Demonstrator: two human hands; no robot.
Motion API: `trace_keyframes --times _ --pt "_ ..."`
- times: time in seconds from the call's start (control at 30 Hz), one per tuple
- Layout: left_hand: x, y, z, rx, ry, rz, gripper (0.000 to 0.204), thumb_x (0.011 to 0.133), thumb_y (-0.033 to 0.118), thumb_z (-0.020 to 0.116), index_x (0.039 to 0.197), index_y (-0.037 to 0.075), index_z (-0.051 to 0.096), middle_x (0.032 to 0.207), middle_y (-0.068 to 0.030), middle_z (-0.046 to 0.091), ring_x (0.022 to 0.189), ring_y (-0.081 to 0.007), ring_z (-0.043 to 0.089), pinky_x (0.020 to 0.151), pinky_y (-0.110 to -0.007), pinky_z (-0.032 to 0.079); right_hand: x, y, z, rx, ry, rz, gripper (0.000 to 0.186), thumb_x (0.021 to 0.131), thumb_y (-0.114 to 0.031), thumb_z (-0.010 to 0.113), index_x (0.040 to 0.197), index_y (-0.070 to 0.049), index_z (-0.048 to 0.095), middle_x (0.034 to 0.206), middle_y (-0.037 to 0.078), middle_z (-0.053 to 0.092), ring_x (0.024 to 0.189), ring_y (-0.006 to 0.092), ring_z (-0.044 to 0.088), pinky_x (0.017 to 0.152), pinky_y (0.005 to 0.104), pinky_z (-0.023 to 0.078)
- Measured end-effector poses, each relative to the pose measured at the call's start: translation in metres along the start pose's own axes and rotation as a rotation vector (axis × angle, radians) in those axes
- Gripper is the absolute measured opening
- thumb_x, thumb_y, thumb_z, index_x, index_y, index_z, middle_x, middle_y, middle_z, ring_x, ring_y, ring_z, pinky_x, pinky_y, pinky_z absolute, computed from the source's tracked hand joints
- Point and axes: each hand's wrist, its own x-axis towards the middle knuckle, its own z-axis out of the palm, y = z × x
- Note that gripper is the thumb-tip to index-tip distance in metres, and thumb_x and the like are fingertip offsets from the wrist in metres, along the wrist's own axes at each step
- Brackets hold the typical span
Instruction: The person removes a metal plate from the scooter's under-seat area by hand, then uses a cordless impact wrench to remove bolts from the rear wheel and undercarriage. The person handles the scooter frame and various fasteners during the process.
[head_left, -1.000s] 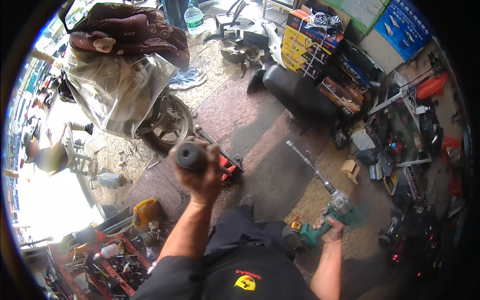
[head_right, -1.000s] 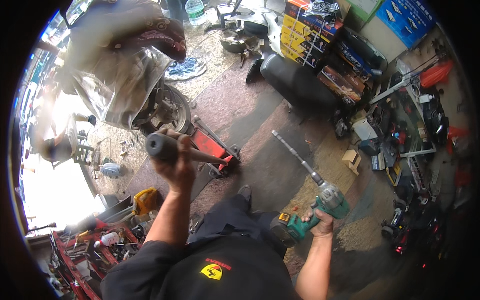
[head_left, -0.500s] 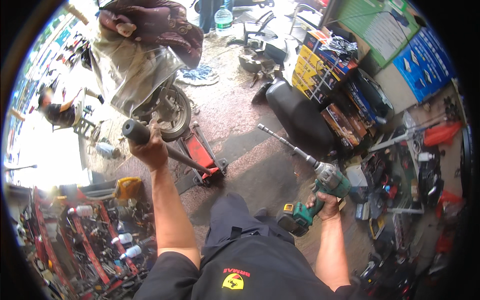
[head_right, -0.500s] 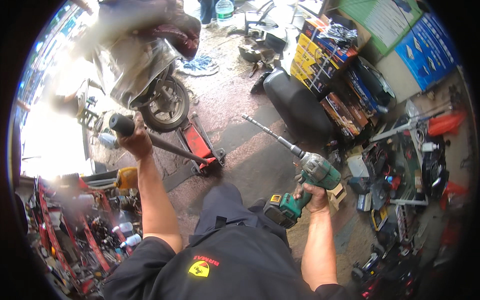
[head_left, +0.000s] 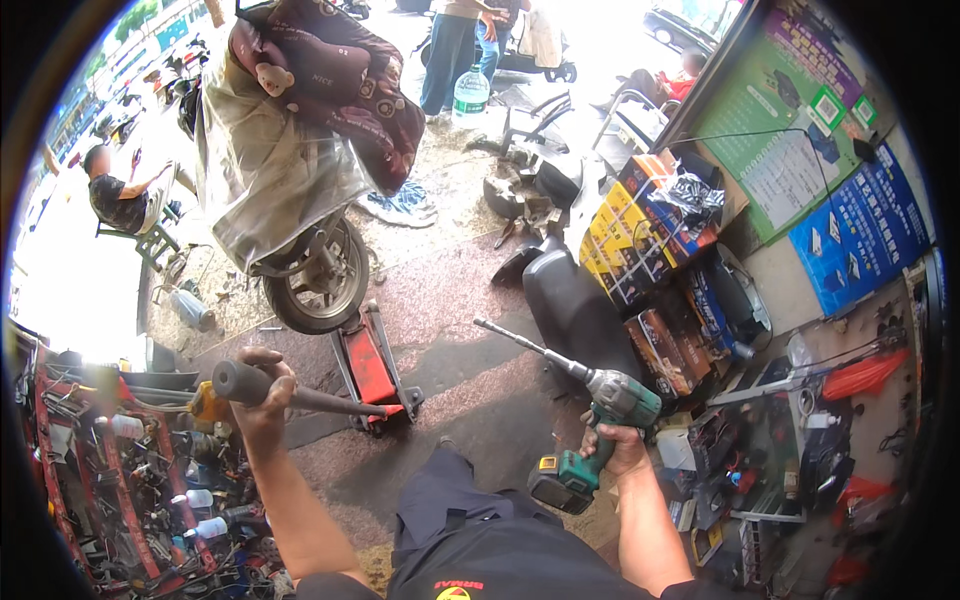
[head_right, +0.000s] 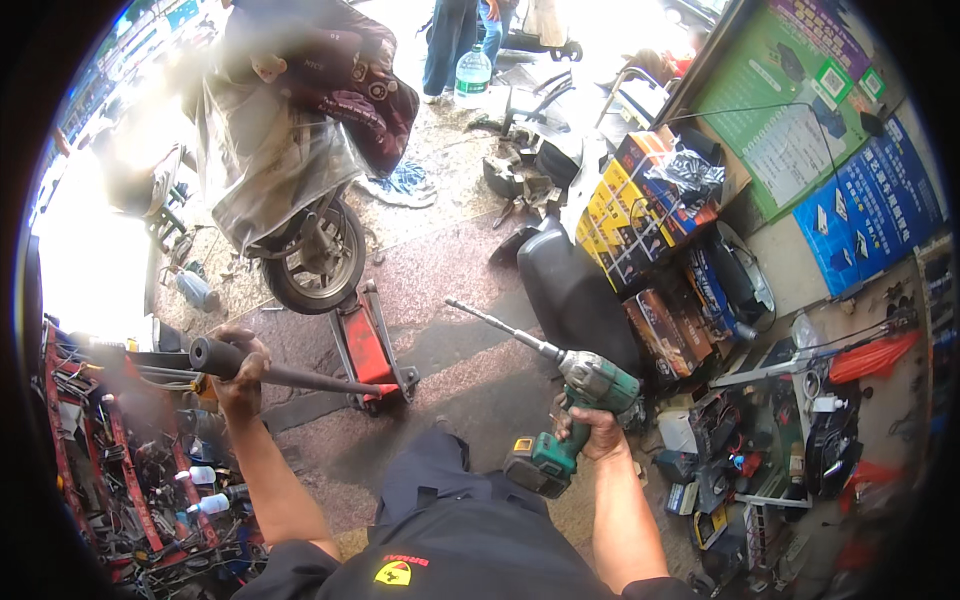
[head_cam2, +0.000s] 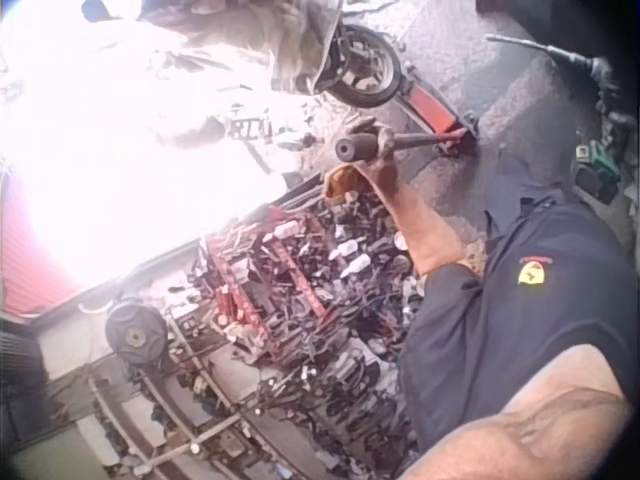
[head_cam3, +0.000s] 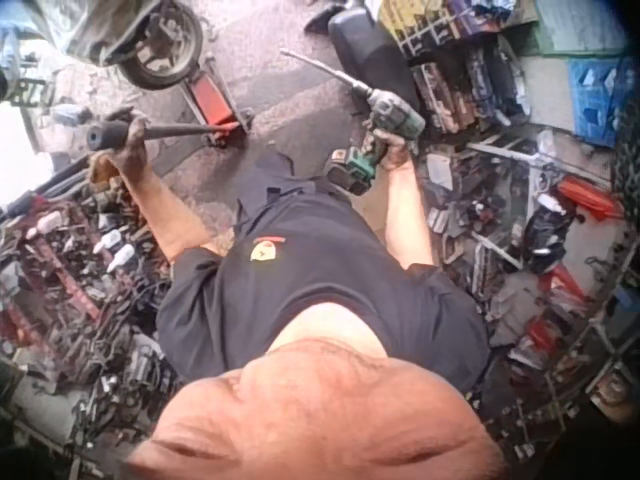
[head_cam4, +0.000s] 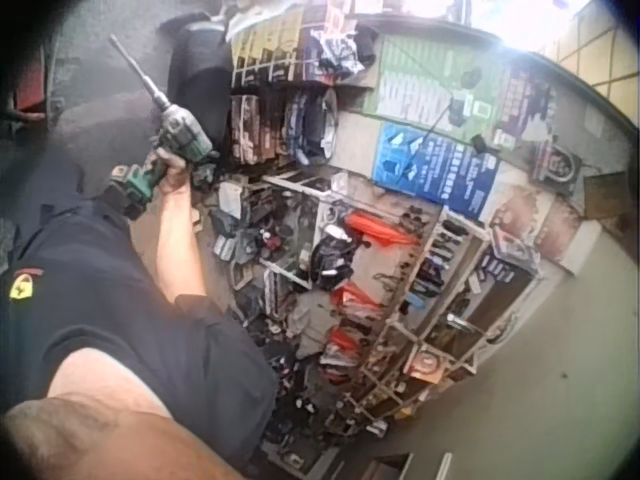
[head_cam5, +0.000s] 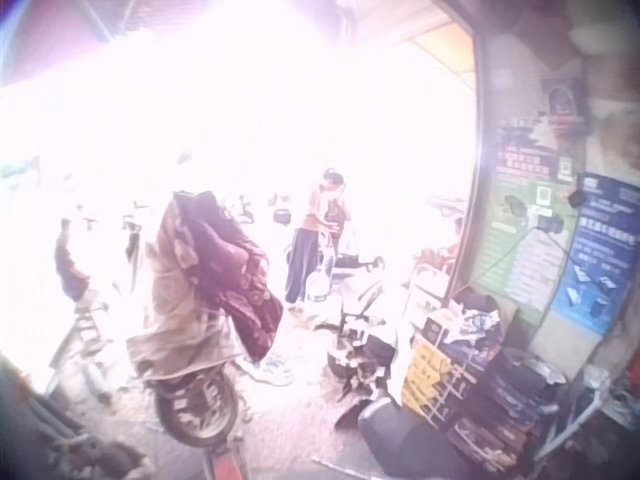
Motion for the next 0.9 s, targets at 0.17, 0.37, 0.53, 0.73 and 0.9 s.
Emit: trace_keyframes --times 0.17,0.37,0.53,0.73,0.9 --pt "-0.005 -0.013 0.02 0.212 0.387 0.199 0.036 0.075 0.0 0.066 0.109 0.002 0.055 0.087 -0.0053 0.058 0.07 -0.0116 0.058 0.064 -0.024 0.05 0.045 -0.022 0.017 -0.067 -0.097 0.023 0.042 0.068 -0.012 0.072 0.106 0.003 0.06 0.069 0.011 0.06 0.058 0.0227 0.061 0.06 0.0378 0.053" --pt "-0.014 -0.028 0.04 0.745 0.754 0.61 0.038 0.09 0.014 0.067 0.116 -0.007 0.05 0.09 -0.0064 0.053 0.075 -0.0125 0.054 0.069 -0.025 0.048 0.109 -0.039 0.042 -0.015 -0.218 0.169 0.038 0.072 -0.009 0.07 0.107 0.002 0.062 0.079 0.009 0.064 0.058 0.0213 0.062 0.061 0.0372 0.054" --pt "-0.018 -0.03 0.028 0.478 0.686 0.306 0.045 0.088 0.033 0.072 0.107 -0.002 0.051 0.086 -0.0032 0.051 0.071 -0.0094 0.052 0.064 -0.024 0.045 0.166 -0.056 0.065 -0.089 -0.326 0.297 0.035 0.075 -0.006 0.07 0.108 0.001 0.061 0.084 0.009 0.064 0.06 0.0173 0.061 0.058 0.0338 0.054" --pt "-0.026 -0.025 -0.004 0.356 0.651 0.337 0.038 0.085 0.0 0.06 0.119 0.005 0.044 0.099 -0.0048 0.052 0.071 -0.0104 0.048 0.063 -0.025 0.043 0.221 -0.079 0.081 -0.226 -0.469 0.309 0.032 0.077 -0.007 0.07 0.106 0.003 0.062 0.073 0.01 0.063 0.061 0.0194 0.062 0.059 0.0324 0.053" --pt "-0.03 0.003 0.002 0.267 0.309 0.144 0.039 0.076 0.005 0.063 0.112 0.004 0.048 0.086 -0.0052 0.052 0.07 -0.0119 0.049 0.064 -0.025 0.042 0.24 -0.093 0.086 -0.257 -0.507 0.435 0.03 0.079 -0.007 0.07 0.107 0.002 0.062 0.07 0.006 0.062 0.059 0.0172 0.061 0.058 0.0302 0.052"
